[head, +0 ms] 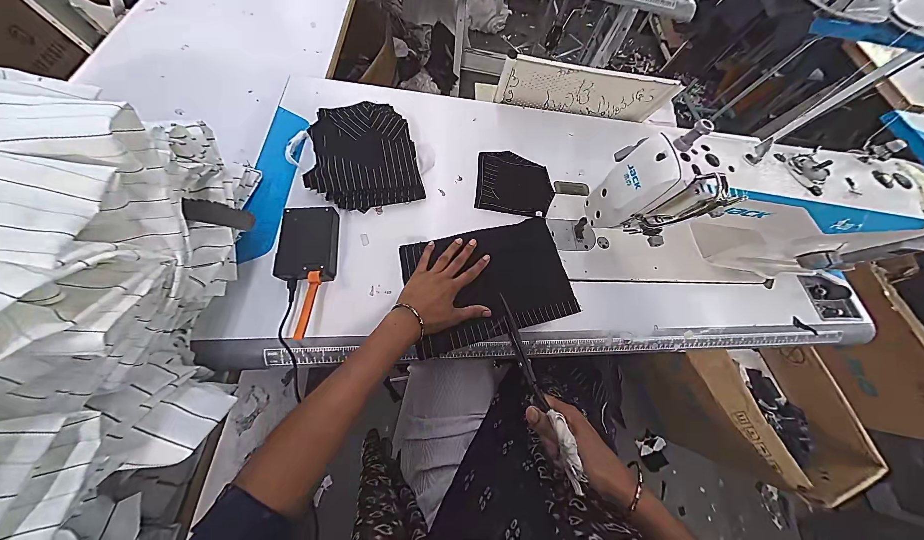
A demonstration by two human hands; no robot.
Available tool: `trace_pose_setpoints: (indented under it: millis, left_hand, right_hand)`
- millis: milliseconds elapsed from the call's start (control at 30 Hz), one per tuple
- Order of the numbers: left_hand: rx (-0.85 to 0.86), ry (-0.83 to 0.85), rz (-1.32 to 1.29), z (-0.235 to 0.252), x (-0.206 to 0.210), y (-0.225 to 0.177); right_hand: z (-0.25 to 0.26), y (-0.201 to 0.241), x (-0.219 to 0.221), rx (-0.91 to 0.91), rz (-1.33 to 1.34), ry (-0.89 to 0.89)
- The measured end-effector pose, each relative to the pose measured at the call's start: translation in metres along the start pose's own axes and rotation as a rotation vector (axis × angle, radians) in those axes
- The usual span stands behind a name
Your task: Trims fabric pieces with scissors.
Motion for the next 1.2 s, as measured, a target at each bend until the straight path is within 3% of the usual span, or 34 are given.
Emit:
trace_pose_setpoints:
  millis: [333,500,1200]
  left_hand:
    - [0.010,0.022,0.013,0.000,0.003,-0.002]
    - [0.026,0.027,0.010,-0.002,0.006,-0.007]
    - [0.027,0.028,-0.046,-0.006,0.008,-0.016]
  right_hand:
    - [-0.009,-0.001,-0.001,-0.044,0.078,-0.147]
    - [-0.011,0.005,0.008,0.007,0.254,-0.085]
    - [0.014,0.032,0.005,0.015,0.243,-0.073]
Point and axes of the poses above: each hand's wrist, its own z-axis towards the middle knuckle, its own x-axis out of the palm, y = z × x, the point moved 10 cm from there along z, towards the middle knuckle, and after that the axes turned 10 degrees about -y, right-handed, at the moved point
